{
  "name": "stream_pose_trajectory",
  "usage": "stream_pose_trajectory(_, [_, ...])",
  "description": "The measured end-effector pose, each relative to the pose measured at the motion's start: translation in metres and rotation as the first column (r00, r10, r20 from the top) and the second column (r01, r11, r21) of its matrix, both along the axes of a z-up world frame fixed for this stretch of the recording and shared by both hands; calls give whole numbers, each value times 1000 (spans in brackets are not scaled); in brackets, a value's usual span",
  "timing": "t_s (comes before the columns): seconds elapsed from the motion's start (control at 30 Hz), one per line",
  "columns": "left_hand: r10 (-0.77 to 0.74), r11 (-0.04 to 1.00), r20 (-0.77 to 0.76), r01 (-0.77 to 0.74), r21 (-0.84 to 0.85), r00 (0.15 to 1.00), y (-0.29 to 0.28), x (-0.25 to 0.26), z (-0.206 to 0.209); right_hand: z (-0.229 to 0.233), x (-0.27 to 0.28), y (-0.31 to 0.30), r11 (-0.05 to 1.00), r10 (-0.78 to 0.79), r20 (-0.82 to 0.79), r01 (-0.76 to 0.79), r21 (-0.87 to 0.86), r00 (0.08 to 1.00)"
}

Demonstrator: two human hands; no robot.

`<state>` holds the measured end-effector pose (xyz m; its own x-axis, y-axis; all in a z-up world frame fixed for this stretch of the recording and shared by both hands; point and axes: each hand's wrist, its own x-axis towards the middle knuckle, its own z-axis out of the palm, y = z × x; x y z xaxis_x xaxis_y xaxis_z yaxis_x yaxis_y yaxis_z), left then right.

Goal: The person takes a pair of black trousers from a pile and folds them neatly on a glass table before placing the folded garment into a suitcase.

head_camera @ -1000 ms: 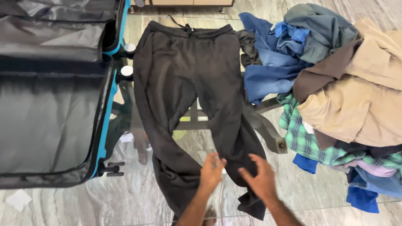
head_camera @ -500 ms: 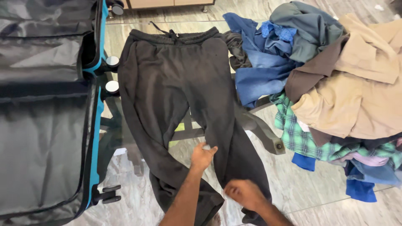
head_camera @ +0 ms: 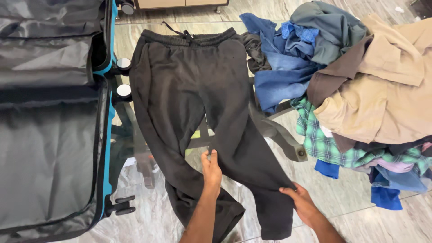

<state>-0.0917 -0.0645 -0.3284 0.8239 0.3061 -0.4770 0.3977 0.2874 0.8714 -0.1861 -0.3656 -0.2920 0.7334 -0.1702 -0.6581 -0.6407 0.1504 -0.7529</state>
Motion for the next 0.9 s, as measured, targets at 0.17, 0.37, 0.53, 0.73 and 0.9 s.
stream_pose_trajectory(0.17, [18, 980, 63, -5, -199, 998, -14, -2, 19, 28, -6, 30, 441, 497, -431, -647, -622, 753])
stream_pose_trajectory(0.37, [-335, 904, 374, 407, -131, 865, -99, -15, 77, 23, -8, 66, 917, 399, 448, -341, -207, 800])
stream_pose_trajectory(0.53, [-402, 893, 486, 450, 20, 776, -112, -44, 85, 30, 3, 45, 996, -36, 282, 10, 92, 959])
stream_pose_trajectory(0.73, [-81, 997, 182, 79, 17, 980, -101, -85, 19, 47, -22, 35, 946, 320, 265, -320, -46, 910])
stream_pose_trajectory(0.9, [-213, 974, 64, 206, 94, 975, -99, -114, 9, 54, -38, 46, 761, 633, 314, -496, -418, 707])
